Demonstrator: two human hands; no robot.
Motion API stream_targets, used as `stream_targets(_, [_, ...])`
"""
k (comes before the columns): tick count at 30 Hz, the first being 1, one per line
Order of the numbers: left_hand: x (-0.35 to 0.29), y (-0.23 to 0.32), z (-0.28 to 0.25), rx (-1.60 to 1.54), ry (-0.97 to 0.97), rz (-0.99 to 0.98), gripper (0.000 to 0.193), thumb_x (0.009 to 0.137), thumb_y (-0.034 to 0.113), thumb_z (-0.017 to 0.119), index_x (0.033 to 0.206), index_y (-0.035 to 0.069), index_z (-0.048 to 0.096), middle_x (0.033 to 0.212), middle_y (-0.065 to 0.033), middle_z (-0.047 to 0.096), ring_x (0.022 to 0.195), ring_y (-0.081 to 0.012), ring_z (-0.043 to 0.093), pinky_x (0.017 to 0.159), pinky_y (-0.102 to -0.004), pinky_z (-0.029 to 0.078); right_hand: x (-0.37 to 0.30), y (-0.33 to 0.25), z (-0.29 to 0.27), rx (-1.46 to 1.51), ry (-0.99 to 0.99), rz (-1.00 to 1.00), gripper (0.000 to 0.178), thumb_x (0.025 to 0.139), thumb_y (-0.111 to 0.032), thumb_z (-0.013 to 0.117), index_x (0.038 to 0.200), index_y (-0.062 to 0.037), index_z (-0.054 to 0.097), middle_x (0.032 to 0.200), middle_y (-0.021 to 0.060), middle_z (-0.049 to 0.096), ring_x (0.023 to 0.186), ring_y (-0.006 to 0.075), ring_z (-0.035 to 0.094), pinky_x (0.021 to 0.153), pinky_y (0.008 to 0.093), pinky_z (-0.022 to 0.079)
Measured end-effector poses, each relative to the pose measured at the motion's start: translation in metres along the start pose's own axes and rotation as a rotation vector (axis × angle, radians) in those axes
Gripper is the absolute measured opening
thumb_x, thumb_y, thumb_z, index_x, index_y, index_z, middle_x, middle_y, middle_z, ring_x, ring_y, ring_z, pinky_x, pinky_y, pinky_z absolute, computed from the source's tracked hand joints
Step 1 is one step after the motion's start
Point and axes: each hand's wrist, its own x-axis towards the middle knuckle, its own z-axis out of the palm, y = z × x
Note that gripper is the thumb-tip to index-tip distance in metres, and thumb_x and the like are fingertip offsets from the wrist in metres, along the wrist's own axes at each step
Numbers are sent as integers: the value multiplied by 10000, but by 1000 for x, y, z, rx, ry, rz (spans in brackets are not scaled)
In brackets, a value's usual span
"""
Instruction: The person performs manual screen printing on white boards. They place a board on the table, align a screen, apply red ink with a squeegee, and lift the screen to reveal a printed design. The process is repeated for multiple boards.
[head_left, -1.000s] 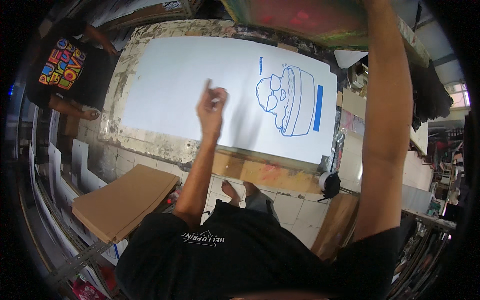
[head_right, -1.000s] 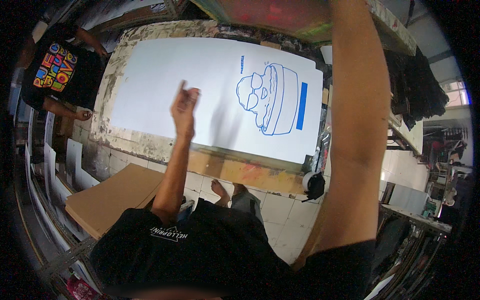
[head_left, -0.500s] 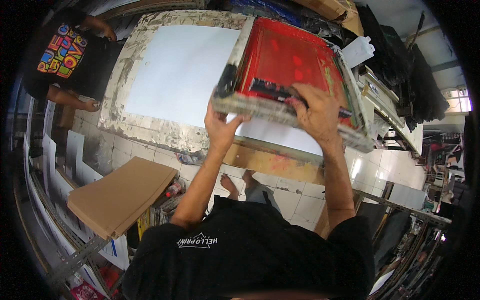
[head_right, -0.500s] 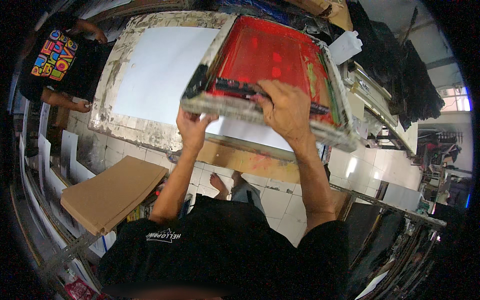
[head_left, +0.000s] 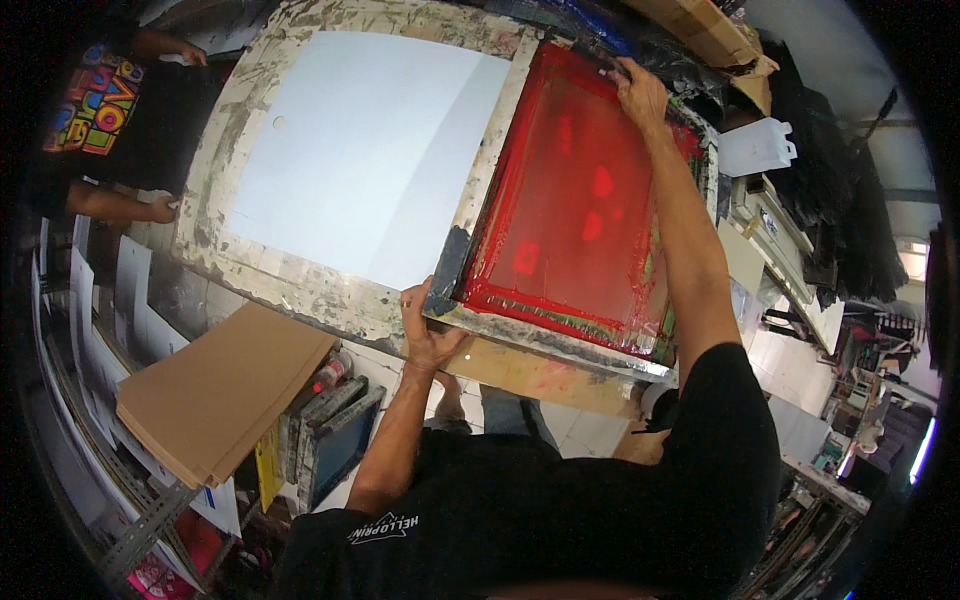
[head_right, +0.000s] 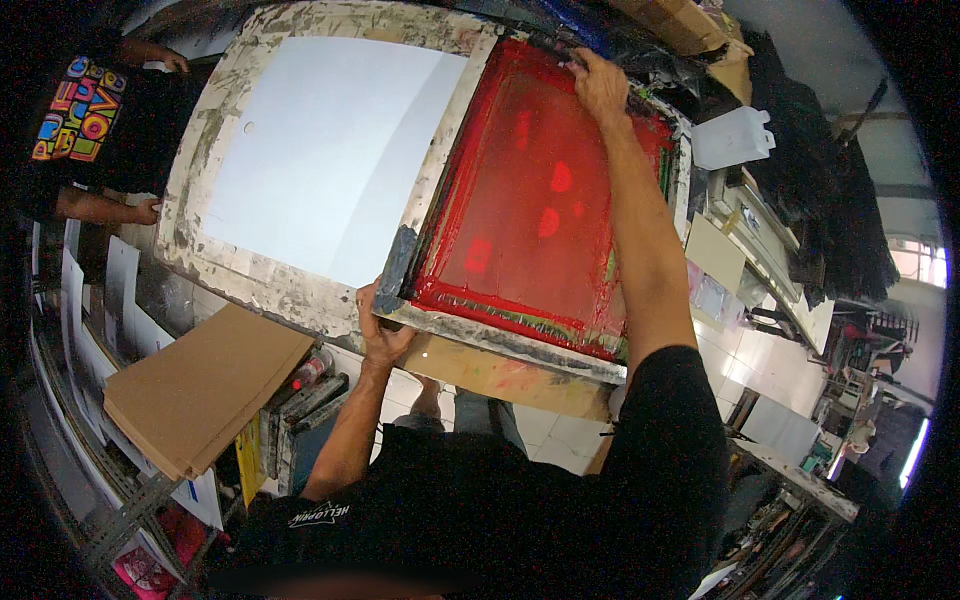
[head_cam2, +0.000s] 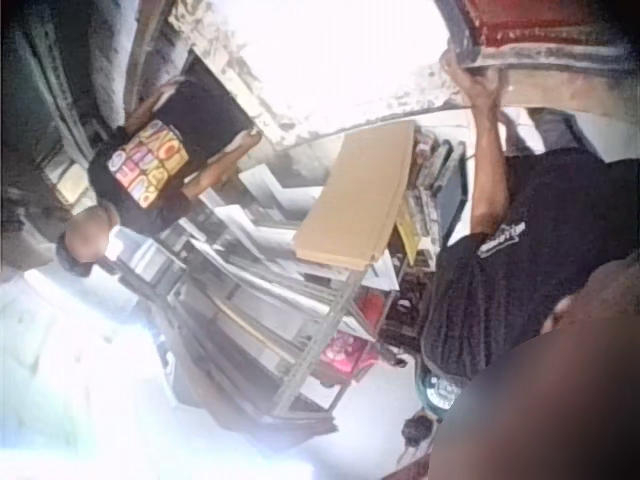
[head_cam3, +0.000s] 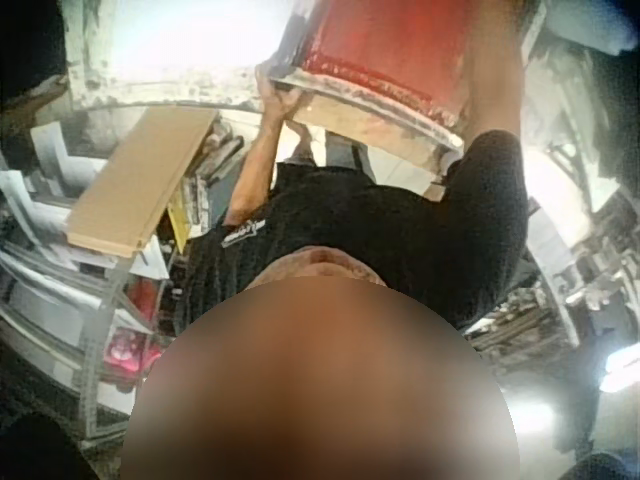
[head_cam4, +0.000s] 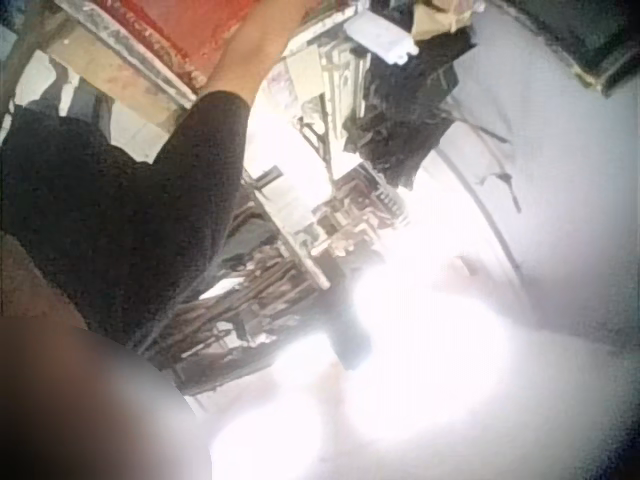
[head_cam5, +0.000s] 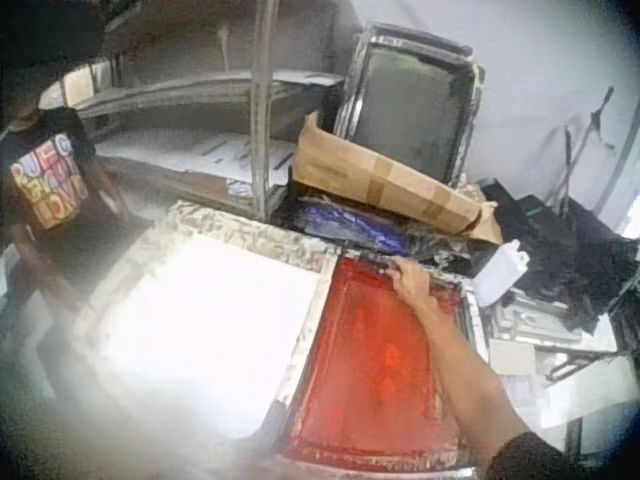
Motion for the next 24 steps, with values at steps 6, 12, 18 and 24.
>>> stream_targets(6, [0,-5,-1,130,-22,48,929,615,232,902,1399,-19,472,1149,-158,540,1067,-317,518,950,-442,427,0,21,34,-120,15,-140,372,900,-306,658,1258,-207,657,1071,162,722,1022,370,667,870,512,499])
stream_targets(12, [-1,-5,1,61,-20,-11,925,632,253,882,1407,-32,465,1152,-161,539,1081,-328,516,960,-447,422,-101,-42,-8,-127,-97,-51,310,894,-259,648,1194,-187,675,1040,123,709,1002,345,647,871,500,470])
stream_targets(18, [3,2,-4,101,-42,-21,1012,566,312,935,1398,-49,485,1136,-182,584,1077,-345,528,962,-460,418,-254,-148,-76,-29,-80,-92,318,819,-209,695,1131,-150,698,911,112,674,883,327,632,748,482,449])
stream_targets(24, [5,7,-4,-2,-53,-53,966,561,231,940,1379,-39,504,1166,-188,573,1102,-352,517,980,-458,421,-306,-198,-131,4,-269,-80,375,869,-176,698,1237,-107,687,1045,152,715,979,307,678,888,464,508])
